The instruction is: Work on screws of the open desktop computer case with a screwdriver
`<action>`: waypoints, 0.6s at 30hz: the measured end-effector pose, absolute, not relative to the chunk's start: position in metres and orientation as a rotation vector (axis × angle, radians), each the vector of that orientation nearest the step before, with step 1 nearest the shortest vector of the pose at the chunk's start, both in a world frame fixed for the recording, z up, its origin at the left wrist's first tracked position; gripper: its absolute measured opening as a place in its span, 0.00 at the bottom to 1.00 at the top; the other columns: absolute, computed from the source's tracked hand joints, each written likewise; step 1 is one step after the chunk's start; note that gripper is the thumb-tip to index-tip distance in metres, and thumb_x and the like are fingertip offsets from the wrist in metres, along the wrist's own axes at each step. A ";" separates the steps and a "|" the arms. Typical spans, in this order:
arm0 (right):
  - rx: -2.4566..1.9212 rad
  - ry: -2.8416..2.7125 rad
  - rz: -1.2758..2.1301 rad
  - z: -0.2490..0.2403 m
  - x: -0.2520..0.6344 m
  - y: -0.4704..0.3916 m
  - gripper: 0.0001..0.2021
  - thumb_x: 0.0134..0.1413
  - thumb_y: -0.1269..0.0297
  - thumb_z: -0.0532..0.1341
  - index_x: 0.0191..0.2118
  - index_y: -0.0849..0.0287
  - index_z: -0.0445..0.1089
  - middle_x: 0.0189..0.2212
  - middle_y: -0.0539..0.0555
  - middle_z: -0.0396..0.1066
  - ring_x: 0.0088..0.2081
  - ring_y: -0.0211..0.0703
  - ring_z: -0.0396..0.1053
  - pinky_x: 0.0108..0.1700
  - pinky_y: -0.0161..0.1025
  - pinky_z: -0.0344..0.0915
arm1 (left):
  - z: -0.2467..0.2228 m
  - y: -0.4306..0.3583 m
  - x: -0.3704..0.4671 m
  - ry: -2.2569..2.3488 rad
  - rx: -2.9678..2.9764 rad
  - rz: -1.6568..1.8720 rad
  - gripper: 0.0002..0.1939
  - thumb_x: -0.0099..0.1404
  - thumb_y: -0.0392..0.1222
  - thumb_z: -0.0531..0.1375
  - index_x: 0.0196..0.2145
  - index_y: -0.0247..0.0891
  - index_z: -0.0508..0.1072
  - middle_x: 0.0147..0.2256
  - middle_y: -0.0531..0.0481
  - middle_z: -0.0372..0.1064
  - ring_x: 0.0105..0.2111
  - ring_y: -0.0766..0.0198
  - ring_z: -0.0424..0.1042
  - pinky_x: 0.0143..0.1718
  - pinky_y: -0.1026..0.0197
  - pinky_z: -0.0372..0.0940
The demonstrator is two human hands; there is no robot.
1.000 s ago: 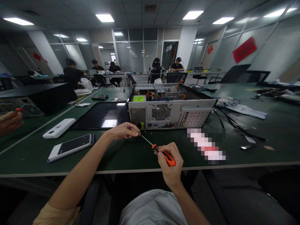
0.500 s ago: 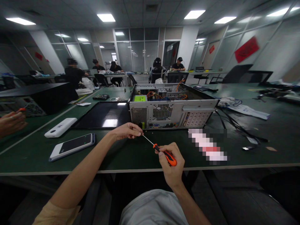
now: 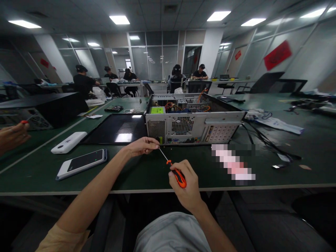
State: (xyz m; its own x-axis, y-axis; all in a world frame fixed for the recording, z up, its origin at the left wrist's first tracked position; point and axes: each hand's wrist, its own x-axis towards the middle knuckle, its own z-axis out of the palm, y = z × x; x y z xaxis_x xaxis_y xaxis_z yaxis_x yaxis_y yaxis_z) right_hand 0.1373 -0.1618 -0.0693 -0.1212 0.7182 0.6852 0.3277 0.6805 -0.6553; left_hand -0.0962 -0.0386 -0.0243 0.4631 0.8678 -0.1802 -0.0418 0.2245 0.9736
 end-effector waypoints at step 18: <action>-0.781 -2.174 0.394 -0.064 0.141 -0.164 0.31 0.56 0.58 0.71 0.63 0.54 0.66 0.51 0.59 0.74 0.51 0.53 0.73 0.57 0.53 0.70 | -0.029 -0.037 -0.090 0.883 0.998 0.781 0.13 0.53 0.37 0.75 0.35 0.33 0.79 0.35 0.46 0.79 0.21 0.74 0.66 0.17 0.73 0.55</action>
State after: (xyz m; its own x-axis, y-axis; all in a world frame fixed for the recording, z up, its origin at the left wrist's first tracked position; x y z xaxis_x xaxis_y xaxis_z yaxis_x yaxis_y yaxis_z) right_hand 0.1412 -0.1637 -0.0636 -0.5093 0.6455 0.5691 0.4044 0.7633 -0.5038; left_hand -0.0902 -0.0374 -0.0287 0.4331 0.8650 -0.2534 -0.1460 0.3448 0.9273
